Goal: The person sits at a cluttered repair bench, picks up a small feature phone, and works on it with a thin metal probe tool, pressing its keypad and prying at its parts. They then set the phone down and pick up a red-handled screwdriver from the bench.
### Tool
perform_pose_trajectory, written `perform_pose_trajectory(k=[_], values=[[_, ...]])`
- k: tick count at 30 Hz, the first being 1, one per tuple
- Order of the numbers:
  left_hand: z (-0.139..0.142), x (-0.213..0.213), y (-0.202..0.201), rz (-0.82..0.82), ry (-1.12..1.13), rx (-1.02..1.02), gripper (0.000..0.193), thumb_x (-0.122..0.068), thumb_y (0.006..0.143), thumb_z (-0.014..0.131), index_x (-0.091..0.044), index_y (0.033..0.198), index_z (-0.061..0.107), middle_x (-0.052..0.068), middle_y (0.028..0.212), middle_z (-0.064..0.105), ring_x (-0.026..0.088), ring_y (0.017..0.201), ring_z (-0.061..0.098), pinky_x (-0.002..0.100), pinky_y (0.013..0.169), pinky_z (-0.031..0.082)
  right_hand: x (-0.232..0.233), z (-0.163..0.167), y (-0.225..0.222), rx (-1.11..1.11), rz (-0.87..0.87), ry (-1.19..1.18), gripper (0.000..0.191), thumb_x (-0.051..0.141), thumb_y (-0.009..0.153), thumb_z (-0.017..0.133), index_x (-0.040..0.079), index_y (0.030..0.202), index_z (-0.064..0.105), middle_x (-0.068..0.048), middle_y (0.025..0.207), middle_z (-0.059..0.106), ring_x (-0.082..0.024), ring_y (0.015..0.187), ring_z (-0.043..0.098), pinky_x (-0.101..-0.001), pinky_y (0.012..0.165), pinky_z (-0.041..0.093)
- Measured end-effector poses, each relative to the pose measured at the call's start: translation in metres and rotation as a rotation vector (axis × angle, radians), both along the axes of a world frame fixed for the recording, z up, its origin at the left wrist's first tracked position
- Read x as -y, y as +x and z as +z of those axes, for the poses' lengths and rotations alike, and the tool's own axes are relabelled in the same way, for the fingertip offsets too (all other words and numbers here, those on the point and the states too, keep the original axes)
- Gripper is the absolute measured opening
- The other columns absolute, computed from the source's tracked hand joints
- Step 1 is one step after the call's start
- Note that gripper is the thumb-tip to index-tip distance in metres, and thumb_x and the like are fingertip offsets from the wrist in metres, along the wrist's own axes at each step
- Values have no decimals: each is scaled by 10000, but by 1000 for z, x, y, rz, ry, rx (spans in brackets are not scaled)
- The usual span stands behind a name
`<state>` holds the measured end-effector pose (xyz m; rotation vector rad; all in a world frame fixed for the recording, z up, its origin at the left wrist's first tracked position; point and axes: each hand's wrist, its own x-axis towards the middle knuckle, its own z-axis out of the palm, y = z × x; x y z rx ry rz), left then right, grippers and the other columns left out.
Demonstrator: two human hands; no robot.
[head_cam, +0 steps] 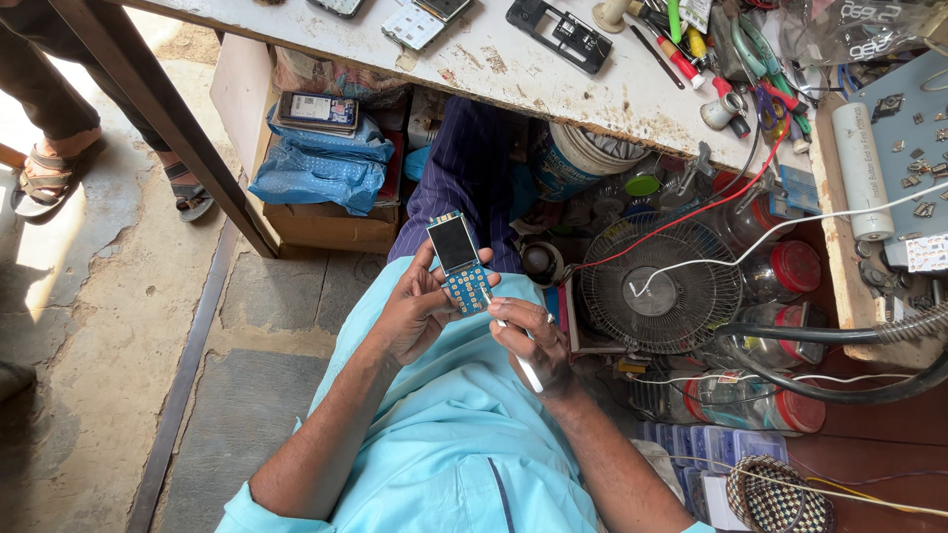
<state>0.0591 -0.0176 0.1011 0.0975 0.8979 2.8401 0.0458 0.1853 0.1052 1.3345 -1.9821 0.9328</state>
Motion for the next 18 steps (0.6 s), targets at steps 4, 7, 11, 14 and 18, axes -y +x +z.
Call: perform_pose_trajectory(k=[4, 7, 11, 14, 18], values=[[1, 0, 1, 4, 10, -4, 897, 196, 809, 446, -165, 1593, 204, 231, 1451, 557, 346, 1252, 641, 471, 1011, 595, 2, 2, -1, -1, -1, 11, 430, -110, 914, 722, 124, 1188, 489, -78, 1218, 604, -263, 1189, 679, -336, 950, 614], [2, -1, 1, 15, 31, 5, 893, 182, 806, 430, -153, 1596, 183, 246, 1444, 553, 356, 1240, 648, 472, 1009, 600, 3, 3, -1, -7, -6, 15, 417, -112, 906, 733, 111, 1178, 509, -82, 1210, 612, -262, 1179, 685, -340, 947, 615], [1, -5, 1, 38, -8, 6, 921, 174, 811, 448, -192, 1599, 144, 247, 1446, 540, 345, 1227, 645, 466, 1003, 602, 4, 3, -1, -2, -7, 14, 398, -119, 906, 731, 102, 1165, 526, -97, 1212, 619, -265, 1171, 686, -319, 923, 621], [-1, -6, 0, 52, -16, 1, 927, 169, 814, 460, -193, 1601, 133, 244, 1448, 545, 340, 1226, 649, 463, 1004, 602, 4, 3, -2, -3, 0, 18, 390, -118, 907, 731, 100, 1164, 534, -105, 1210, 618, -268, 1168, 685, -312, 911, 623], [-5, -9, 1, 81, -50, 3, 911, 158, 842, 498, -185, 1606, 138, 231, 1434, 566, 333, 1212, 657, 468, 984, 609, 4, 2, -2, -16, -10, 30, 391, -122, 901, 728, 98, 1159, 533, -106, 1208, 623, -273, 1171, 686, -318, 912, 622]])
